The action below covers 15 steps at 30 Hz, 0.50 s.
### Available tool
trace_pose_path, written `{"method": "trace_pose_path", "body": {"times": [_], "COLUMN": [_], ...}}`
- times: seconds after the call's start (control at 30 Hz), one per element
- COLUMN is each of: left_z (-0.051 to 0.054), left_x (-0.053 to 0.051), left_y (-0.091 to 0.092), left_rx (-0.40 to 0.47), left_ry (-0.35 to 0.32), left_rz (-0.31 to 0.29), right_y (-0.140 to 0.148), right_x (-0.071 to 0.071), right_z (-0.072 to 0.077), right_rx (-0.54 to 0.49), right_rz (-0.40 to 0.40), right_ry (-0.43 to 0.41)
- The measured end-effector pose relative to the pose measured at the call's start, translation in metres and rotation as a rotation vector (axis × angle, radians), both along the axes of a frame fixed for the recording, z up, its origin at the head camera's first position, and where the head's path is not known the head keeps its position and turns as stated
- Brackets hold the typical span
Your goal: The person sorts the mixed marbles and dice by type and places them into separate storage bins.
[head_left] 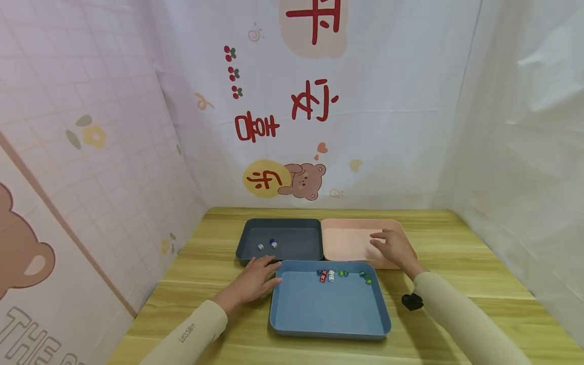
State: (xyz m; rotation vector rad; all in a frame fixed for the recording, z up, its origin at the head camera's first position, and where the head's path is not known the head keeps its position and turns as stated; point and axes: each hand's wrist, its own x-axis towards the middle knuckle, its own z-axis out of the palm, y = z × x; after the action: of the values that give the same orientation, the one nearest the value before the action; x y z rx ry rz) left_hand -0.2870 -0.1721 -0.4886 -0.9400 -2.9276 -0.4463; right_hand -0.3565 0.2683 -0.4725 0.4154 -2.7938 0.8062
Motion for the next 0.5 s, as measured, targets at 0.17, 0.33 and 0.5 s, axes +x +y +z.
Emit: {"method": "trace_pose_path", "body": {"times": [0.17, 0.33, 0.5], "left_z": [0.002, 0.001, 0.0], "left_x": [0.001, 0.002, 0.002], "left_y": [0.0, -0.001, -0.001], "left_rx": [-0.002, -0.009, -0.007], "left_ry": [0.0, -0.004, -0.004], "left_rz": [0.001, -0.001, -0.001], "right_y": [-0.002, -0.006, -0.015], "right_x": [0.007, 0.021, 0.034], "right_z": [0.001, 0.003, 0.001], "right_rx": [-0.012, -0.021, -0.096], "right_rz": [0.056, 0.088, 0.151], "right_ry": [0.038, 0.033, 0.009]}}
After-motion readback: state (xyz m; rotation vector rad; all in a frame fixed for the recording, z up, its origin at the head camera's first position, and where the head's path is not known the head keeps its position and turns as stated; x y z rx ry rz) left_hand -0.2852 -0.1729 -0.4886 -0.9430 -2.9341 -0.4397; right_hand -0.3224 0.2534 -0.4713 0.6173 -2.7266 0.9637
